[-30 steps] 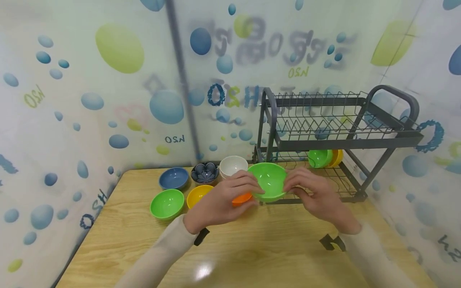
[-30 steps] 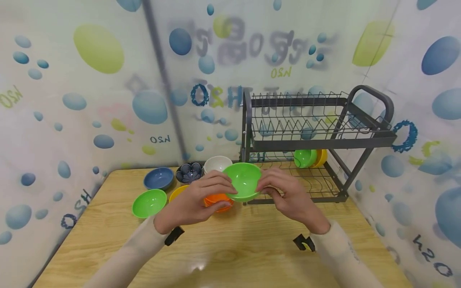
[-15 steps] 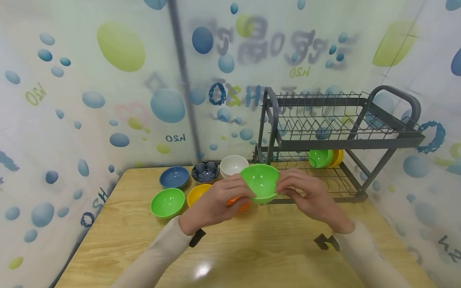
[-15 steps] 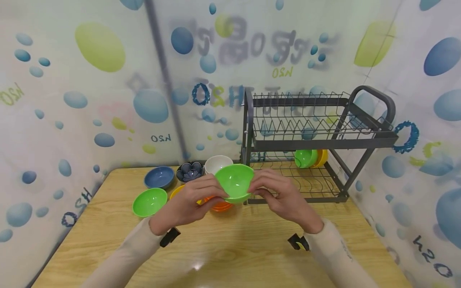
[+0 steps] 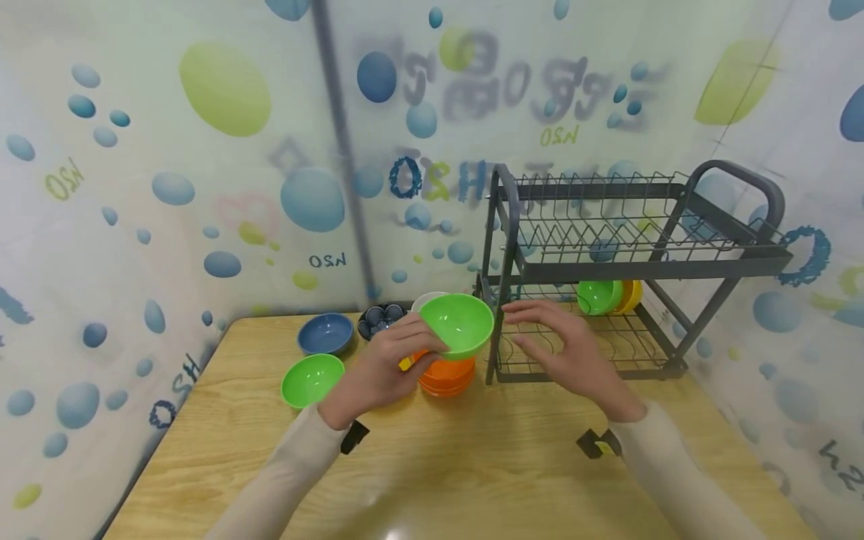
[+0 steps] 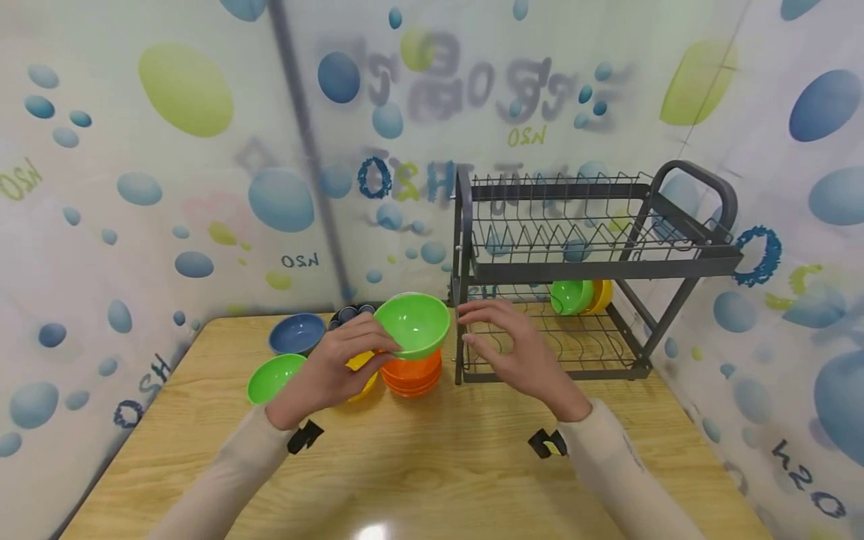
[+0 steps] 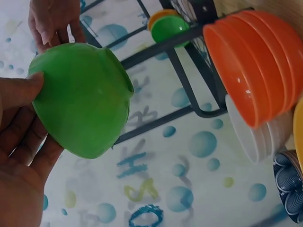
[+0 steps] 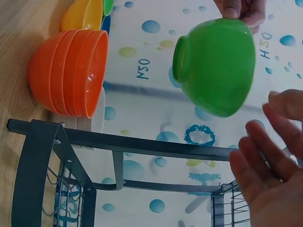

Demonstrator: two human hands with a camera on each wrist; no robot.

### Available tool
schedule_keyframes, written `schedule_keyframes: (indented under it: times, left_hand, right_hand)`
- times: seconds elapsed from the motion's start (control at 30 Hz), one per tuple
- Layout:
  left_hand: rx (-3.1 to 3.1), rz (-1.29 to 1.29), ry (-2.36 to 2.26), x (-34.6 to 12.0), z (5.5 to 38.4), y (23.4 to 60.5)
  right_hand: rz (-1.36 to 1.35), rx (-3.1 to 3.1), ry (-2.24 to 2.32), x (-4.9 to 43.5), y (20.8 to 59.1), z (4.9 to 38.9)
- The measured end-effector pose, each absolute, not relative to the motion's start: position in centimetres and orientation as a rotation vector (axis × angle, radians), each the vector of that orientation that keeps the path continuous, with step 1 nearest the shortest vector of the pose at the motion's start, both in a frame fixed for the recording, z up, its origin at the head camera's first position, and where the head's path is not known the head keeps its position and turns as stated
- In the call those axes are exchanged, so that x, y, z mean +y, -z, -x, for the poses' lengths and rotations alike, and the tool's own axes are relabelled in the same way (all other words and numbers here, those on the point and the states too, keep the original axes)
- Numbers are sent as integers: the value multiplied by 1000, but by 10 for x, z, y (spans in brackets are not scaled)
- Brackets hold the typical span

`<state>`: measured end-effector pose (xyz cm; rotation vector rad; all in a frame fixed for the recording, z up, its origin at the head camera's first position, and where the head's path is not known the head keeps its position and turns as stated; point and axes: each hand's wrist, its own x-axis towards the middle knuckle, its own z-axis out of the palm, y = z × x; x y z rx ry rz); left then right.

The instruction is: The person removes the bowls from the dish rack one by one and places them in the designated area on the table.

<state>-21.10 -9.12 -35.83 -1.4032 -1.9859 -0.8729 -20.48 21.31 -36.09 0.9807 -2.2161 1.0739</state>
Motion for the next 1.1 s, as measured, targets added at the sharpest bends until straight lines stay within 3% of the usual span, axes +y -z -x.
schedule_keyframes:
  times: [0.43,1.1]
  left_hand:
    - [-2138,1143,884,-130,238,377]
    - [-2212,786,766,-211,247,422]
  right_hand:
    - [-399,-2472,-1500,214,359,237]
    - [-310,-2412,-1519,194,354,263]
